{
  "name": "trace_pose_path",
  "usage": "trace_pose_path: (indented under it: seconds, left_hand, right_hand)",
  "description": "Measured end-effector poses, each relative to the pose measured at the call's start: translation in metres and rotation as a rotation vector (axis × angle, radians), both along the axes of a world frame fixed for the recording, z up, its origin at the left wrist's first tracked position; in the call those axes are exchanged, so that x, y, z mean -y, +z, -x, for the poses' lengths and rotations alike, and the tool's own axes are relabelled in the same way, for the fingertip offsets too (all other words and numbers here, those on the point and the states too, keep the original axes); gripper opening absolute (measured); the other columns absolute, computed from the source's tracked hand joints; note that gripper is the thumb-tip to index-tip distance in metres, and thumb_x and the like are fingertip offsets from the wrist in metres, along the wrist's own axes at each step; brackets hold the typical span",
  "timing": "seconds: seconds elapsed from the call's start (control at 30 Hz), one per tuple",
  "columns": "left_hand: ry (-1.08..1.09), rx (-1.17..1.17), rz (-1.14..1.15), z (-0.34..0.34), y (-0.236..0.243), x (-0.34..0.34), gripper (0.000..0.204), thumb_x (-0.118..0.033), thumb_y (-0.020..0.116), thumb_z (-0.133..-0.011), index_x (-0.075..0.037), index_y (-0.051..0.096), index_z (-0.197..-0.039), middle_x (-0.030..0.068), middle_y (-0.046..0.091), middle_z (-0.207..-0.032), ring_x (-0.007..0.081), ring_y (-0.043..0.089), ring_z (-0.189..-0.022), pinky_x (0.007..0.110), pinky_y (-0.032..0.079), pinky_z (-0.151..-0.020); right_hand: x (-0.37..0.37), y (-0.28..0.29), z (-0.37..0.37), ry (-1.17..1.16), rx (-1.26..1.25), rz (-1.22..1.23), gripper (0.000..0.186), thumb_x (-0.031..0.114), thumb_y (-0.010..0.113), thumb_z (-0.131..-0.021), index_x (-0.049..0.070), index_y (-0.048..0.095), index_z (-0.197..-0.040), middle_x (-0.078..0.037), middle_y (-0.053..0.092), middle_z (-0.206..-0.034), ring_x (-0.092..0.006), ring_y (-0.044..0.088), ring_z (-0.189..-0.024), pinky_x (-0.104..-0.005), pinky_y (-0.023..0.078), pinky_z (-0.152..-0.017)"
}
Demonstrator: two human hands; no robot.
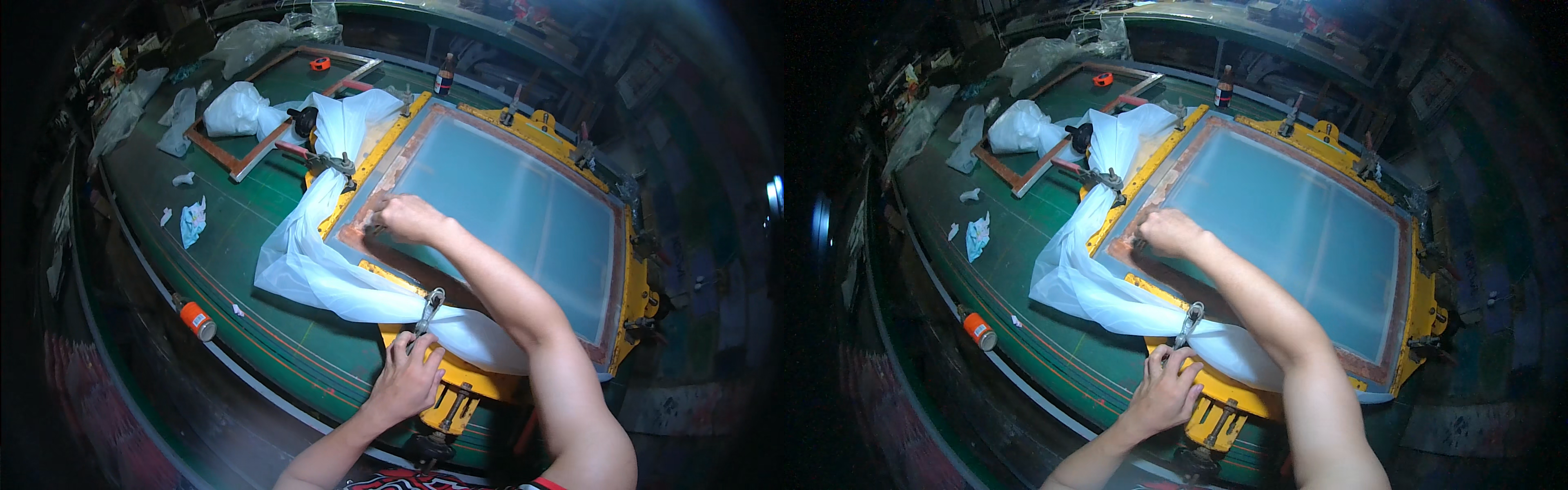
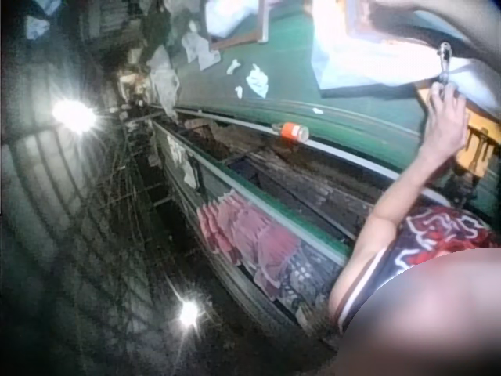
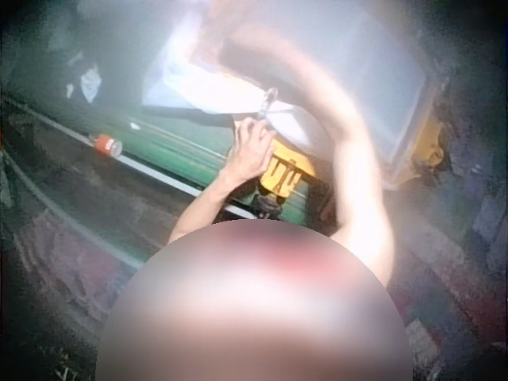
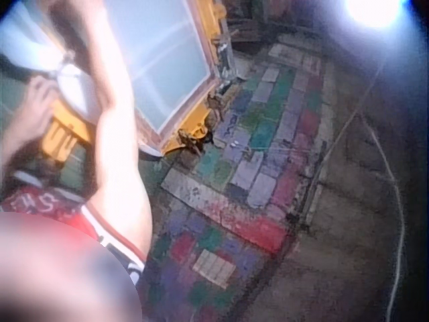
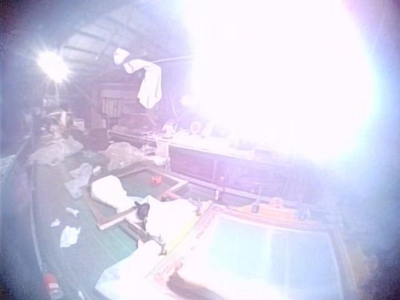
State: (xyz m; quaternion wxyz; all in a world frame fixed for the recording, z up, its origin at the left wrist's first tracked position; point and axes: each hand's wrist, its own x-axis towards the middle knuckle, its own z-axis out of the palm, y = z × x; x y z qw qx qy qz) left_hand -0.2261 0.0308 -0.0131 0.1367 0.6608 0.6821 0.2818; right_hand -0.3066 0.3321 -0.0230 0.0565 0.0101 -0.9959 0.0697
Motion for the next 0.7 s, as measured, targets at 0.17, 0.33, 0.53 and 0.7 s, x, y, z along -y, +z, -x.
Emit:
trace_pose_path:
  seconds: [0.17, 0.33, 0.53, 0.7]
  left_hand:
    - [0.014, -0.038, 0.005, 0.003, -0.005, -0.001, 0.035, -0.013, 0.071, -0.088, 0.000, 0.065, -0.120, 0.0159, 0.053, -0.136, 0.0400, 0.044, -0.124, 0.052, 0.038, -0.108]
    - [0.039, -0.030, -0.012, 0.003, -0.010, 0.003, 0.034, -0.007, 0.071, -0.086, 0.000, 0.065, -0.119, 0.0141, 0.055, -0.135, 0.0381, 0.046, -0.124, 0.050, 0.039, -0.107]
    - [0.024, -0.005, -0.009, 0.003, -0.007, 0.002, 0.034, -0.009, 0.070, -0.087, 0.000, 0.065, -0.120, 0.0153, 0.053, -0.137, 0.0387, 0.045, -0.125, 0.051, 0.039, -0.108]
    - [0.004, -0.070, -0.022, 0.000, -0.004, 0.000, 0.034, -0.012, 0.068, -0.090, -0.001, 0.066, -0.121, 0.0166, 0.052, -0.137, 0.0394, 0.044, -0.125, 0.052, 0.038, -0.108]
  right_hand:
    - [0.027, -0.027, 0.032, 0.052, -0.106, 0.055, 0.012, 0.006, 0.064, -0.080, -0.002, 0.072, -0.082, -0.016, 0.073, -0.097, -0.0358, 0.069, -0.103, -0.0462, 0.058, -0.086]
    - [0.025, -0.020, -0.011, 0.108, -0.084, 0.086, 0.013, 0.007, 0.063, -0.082, 0.000, 0.075, -0.085, -0.016, 0.073, -0.094, -0.0347, 0.068, -0.104, -0.0458, 0.058, -0.085]
    - [0.025, 0.022, -0.037, -0.036, 0.355, 0.029, 0.015, 0.006, 0.065, -0.080, 0.004, 0.078, -0.088, -0.017, 0.073, -0.092, -0.0360, 0.071, -0.098, -0.0461, 0.058, -0.084]
    - [0.018, 0.019, -0.025, 0.008, 0.143, -0.034, 0.025, 0.004, 0.065, -0.077, 0.006, 0.075, -0.099, -0.010, 0.073, -0.096, -0.0325, 0.068, -0.103, -0.0444, 0.058, -0.086]
